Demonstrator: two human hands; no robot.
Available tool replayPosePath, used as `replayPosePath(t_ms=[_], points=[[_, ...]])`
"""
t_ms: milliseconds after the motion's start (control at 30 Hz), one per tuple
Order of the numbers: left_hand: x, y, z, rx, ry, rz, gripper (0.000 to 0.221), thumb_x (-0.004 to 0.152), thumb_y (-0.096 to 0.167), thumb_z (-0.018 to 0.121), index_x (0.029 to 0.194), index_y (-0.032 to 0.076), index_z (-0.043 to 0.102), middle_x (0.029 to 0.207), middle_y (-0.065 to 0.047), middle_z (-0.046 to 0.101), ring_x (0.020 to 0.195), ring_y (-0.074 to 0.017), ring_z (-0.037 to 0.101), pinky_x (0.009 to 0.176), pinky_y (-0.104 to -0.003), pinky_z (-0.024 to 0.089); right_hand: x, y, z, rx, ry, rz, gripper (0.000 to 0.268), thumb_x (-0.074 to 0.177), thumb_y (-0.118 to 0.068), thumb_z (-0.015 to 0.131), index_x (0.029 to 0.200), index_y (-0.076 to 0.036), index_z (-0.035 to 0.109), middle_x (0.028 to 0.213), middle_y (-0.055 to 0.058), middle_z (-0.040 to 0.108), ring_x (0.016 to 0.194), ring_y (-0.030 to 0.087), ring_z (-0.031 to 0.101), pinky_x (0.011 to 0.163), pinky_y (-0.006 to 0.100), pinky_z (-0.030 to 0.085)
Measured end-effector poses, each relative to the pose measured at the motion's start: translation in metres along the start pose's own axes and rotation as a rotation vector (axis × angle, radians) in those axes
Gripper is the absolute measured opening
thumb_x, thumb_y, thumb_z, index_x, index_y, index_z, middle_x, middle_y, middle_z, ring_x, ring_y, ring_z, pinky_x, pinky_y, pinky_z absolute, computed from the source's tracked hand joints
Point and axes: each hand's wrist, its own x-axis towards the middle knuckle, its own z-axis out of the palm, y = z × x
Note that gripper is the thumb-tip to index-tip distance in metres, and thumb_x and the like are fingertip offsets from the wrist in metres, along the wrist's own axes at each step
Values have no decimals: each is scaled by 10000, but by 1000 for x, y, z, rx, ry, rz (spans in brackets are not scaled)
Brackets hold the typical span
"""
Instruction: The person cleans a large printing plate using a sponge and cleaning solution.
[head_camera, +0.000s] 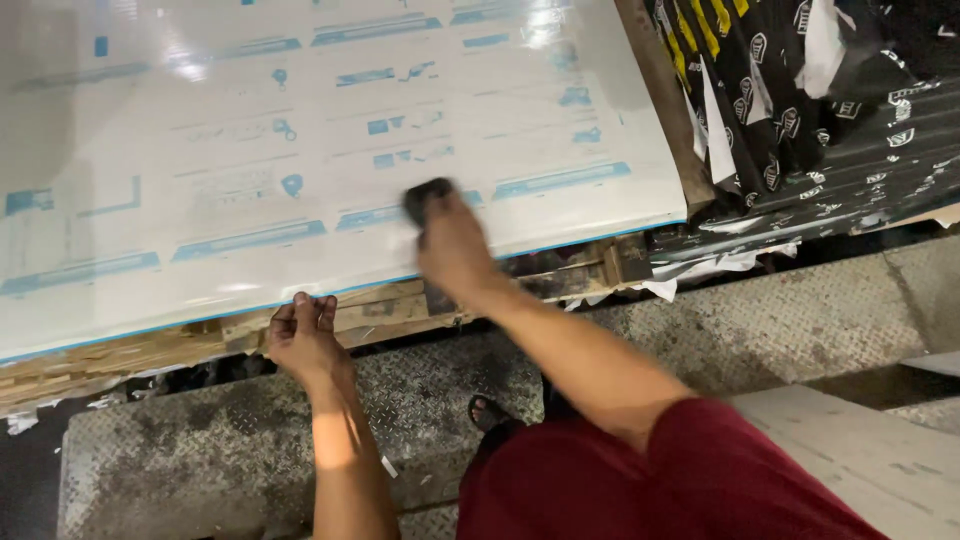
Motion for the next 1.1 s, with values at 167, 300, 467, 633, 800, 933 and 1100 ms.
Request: replayPosePath(t_ms=[167,300,467,633,800,933,1100], points=[[17,-28,-26,-105,-116,20,66,1090,3,668,1111,-20,610,1069,-141,681,929,-211,683,888,-389,613,12,-112,116,277,-186,-240,364,658,-26,659,1019,10,691,1090,286,644,1141,455,576,962,490,508],[-3,14,-3,-278,-75,-159,328,982,49,517,1297,11,599,1187,-157,706,990,-262,741,874,-420,634,35,-82,105,579,-472,52,393,820,-181,748,1159,15,711,1003,228,743,903,321,714,832,423,582],[8,17,-6,-85,-61,-117,255,1022,58,565,1270,0,555,1160,-134,687,990,-287,749,922,-458,638,43,78,-79,523,-209,189,380,848,-210,790,1162,-4,731,974,132,794,840,180,726,777,349,592],[14,28,-1,21,-224,-33,160,1025,42,656,1093,10,514,971,-82,640,853,-242,705,847,-452,673,45,199,-213,-452,288,46,301,907,-110,755,1133,84,710,1068,337,670,971,507,657,850,533,534],[6,40,4,99,-158,-81,157,990,40,649,1118,19,560,935,-73,637,818,-235,716,784,-425,669,79,183,-117,-491,67,223,395,803,-111,685,1153,72,666,1131,356,614,1022,521,616,908,542,507],[7,31,-3,111,-134,-58,188,1017,44,688,1108,-17,536,913,-87,627,787,-254,712,768,-432,671,104,65,25,-235,-17,-37,374,807,-33,636,1167,69,626,1164,329,616,1013,491,630,903,545,522],[1,38,1,86,-69,-113,247,958,55,686,1167,9,562,928,-102,665,769,-235,708,734,-409,658,75,-120,155,111,-313,-251,451,767,7,632,1213,59,583,1197,266,527,1103,405,558,917,478,508]])
